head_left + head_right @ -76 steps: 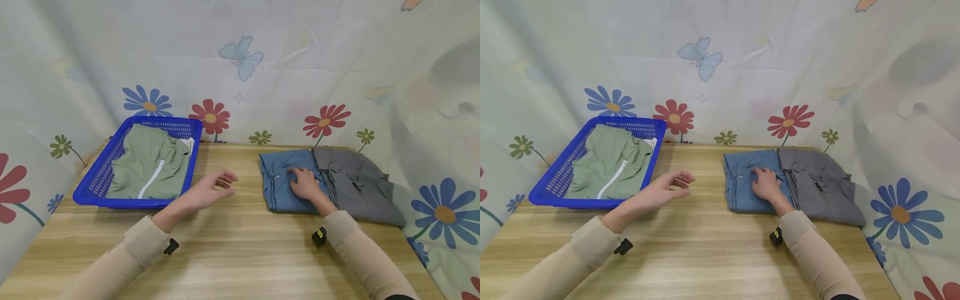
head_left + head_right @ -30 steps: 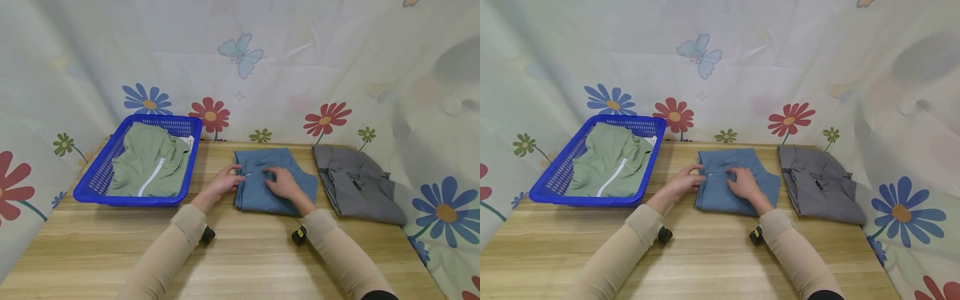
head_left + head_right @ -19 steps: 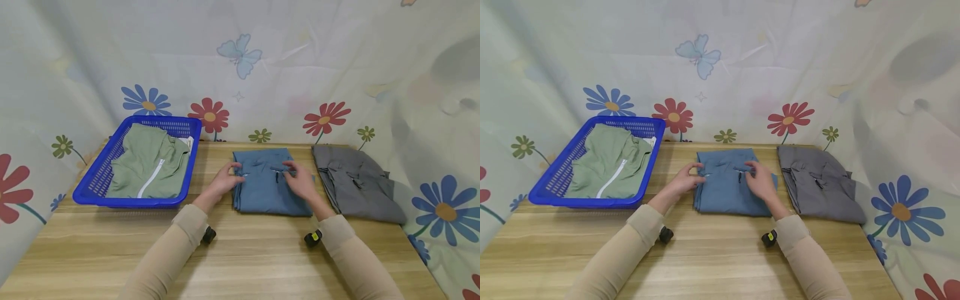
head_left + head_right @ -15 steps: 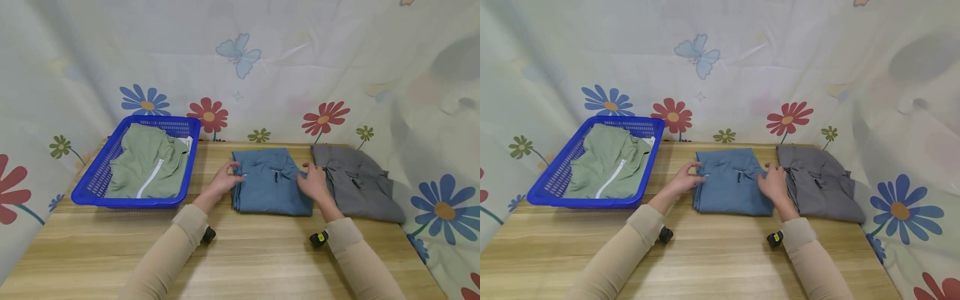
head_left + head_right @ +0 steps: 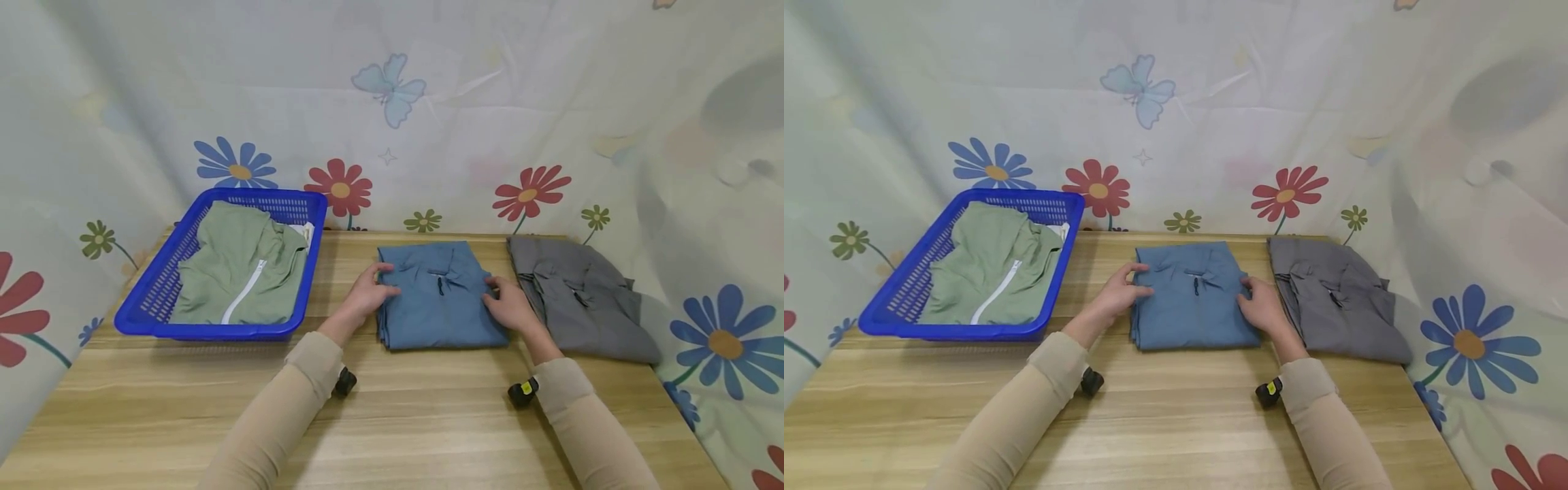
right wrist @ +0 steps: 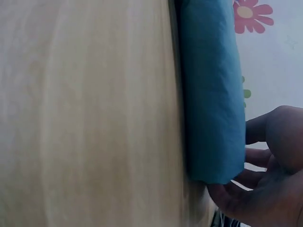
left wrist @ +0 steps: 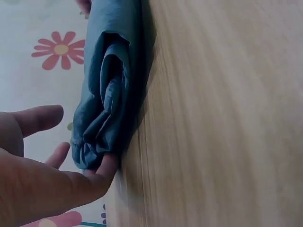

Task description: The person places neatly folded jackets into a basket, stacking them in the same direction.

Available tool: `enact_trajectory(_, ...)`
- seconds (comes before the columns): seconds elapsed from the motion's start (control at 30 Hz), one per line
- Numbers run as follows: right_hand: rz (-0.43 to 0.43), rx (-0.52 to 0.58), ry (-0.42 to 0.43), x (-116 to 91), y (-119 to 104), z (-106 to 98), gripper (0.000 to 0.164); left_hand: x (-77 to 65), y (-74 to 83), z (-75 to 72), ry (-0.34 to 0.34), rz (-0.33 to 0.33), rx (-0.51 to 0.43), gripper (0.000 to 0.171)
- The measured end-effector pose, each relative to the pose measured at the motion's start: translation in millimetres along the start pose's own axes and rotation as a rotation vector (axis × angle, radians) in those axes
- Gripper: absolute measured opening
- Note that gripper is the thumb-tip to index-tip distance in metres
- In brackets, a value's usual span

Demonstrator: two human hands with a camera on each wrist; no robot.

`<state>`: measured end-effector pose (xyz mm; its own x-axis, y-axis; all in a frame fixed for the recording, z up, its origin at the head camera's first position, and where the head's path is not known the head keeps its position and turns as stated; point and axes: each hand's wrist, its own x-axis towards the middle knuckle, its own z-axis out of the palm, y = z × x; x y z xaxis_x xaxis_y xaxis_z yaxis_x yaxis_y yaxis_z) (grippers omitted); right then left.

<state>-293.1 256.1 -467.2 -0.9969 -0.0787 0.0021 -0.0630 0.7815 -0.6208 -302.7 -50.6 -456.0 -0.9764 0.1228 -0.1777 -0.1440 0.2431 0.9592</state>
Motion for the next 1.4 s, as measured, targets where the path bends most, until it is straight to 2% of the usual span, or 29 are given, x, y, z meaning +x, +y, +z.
enact_trajectory(0.13,-0.025,0.007,0.012,2.9,2.2,3.6,0.042,1.0,-2.7,-2.1,0.019,-0.006,-0.024,0.064)
enact_trajectory(0.23,-0.002,0.046,0.018,5.2,3.3,4.2,0.043,1.5,-5.1,-5.5,0.006,-0.012,-0.042,0.065)
enact_trajectory(0.33,0.046,0.165,-0.005,7.4,6.0,2.7,0.048,0.4,-6.1,-9.2,-0.021,-0.020,-0.035,0.065)
enact_trajectory(0.47,0.086,0.331,-0.084,9.9,10.7,-0.2,0.054,-3.4,-5.3,-12.9,-0.034,-0.027,-0.013,0.063)
enact_trajectory(0.6,0.101,0.424,-0.141,10.0,12.8,-2.5,0.055,-7.0,-2.9,-14.4,-0.037,-0.009,-0.008,0.062)
enact_trajectory(0.7,0.103,0.453,-0.153,8.2,11.6,-2.9,0.054,-8.1,-2.2,-14.8,-0.038,-0.002,0.003,0.061)
enact_trajectory(0.93,0.131,0.410,-0.161,3.5,-3.4,-7.3,0.057,-6.1,-8.0,-20.8,-0.015,-0.046,0.059,0.056)
enact_trajectory(1.1,0.155,0.493,-0.248,10.3,-2.4,-11.9,0.062,-4.4,-9.7,-24.0,-0.014,-0.056,0.080,0.052)
enact_trajectory(1.23,0.129,0.555,-0.313,13.8,4.3,-13.1,0.065,-4.0,-11.6,-24.8,-0.015,-0.059,0.091,0.049)
enact_trajectory(1.4,0.080,0.607,-0.352,13.2,5.2,-13.9,0.067,-3.7,-14.0,-26.4,-0.014,-0.056,0.104,0.048)
